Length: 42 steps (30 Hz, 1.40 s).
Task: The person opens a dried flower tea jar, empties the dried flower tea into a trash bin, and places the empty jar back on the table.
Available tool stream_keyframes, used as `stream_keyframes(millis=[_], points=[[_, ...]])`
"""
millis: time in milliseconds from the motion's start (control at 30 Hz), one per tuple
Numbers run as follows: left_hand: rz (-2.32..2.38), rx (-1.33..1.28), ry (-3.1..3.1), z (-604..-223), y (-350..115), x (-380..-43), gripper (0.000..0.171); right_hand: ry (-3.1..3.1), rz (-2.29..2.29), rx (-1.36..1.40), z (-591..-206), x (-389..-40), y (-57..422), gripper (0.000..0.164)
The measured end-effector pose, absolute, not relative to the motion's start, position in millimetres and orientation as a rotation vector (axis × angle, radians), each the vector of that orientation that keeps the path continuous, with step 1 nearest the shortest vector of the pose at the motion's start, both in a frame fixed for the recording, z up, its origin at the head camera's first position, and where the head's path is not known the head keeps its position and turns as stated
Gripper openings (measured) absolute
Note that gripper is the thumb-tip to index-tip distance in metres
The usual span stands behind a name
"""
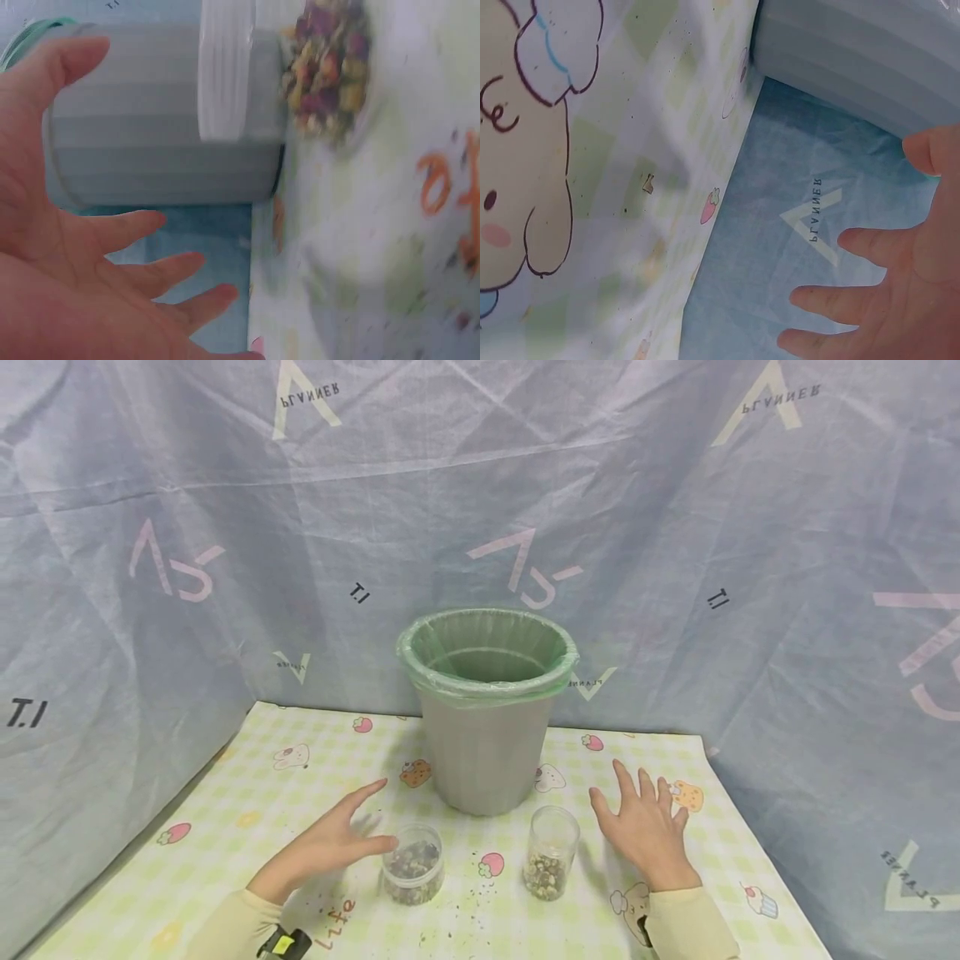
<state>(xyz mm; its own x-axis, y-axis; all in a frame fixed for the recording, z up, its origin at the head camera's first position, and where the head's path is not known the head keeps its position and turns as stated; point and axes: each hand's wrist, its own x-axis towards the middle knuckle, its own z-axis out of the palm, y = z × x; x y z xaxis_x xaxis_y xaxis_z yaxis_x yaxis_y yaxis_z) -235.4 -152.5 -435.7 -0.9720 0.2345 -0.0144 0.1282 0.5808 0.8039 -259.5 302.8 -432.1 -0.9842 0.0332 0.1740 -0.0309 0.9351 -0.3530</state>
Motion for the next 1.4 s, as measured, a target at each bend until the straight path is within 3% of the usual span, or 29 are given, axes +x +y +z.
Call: stream_keyframes(millis=[567,800,1400], points=[[1.39,0.508,2.518,-457.1,-132.8,-222.4,0.131,-2.933,0.538,0.0,-437.0,-262.4,302.6,0.086],[1.34,0.584,2.508,-466.5,-125.6,-218.8,0.124,-2.94,0.524,0.006,-436.7,-262.5,299.7,0.086],[1.283,0.491,2.582,-474.2,-119.9,-223.1,0.107,-2.913,0.511,0.013,-438.9,-263.2,295.1,0.085]])
